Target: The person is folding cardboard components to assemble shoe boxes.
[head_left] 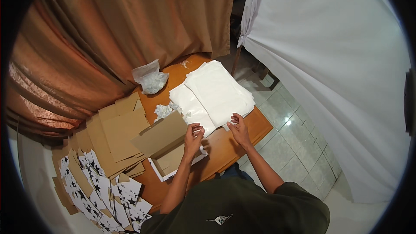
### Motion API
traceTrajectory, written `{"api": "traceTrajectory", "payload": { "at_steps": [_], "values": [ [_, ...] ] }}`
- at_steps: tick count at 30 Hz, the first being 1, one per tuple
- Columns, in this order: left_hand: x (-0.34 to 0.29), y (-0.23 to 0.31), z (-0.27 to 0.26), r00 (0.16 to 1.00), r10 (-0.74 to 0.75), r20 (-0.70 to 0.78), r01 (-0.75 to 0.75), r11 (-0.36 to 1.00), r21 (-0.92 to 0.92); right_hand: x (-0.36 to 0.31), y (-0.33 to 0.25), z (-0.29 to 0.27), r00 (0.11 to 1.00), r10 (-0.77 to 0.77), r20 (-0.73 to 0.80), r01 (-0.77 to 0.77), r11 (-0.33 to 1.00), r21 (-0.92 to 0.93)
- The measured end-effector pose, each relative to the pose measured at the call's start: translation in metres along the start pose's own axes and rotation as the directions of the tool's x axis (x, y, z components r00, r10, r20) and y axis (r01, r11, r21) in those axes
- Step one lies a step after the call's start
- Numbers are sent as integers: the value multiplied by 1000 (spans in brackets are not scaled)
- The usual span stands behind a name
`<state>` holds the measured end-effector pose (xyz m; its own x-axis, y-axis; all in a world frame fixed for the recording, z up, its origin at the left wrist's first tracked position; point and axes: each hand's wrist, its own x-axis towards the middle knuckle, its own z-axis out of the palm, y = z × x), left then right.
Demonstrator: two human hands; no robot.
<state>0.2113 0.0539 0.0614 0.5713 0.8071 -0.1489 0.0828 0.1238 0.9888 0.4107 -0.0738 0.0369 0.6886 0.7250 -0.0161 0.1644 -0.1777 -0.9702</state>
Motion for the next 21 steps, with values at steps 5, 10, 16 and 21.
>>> {"api": "traceTrajectory", "payload": {
  "at_steps": [5, 10, 16, 21],
  "values": [
    [43, -17, 48, 984, -166, -71, 164, 986, -25, 50, 22, -27, 998, 57, 39, -57, 998, 22],
    [82, -41, 72, 963, -231, -138, 241, 969, 56, 100, 48, -51, 994, 72, 84, -69, 997, -36],
    [114, -69, 81, 923, -217, -316, 271, 953, 137, 149, 55, -61, 980, 44, 195, -2, 978, -210],
    [144, -84, 89, 925, -87, -370, 251, 871, 423, 179, 76, -58, 978, 8, 208, 60, 946, -319]
  ]
}}
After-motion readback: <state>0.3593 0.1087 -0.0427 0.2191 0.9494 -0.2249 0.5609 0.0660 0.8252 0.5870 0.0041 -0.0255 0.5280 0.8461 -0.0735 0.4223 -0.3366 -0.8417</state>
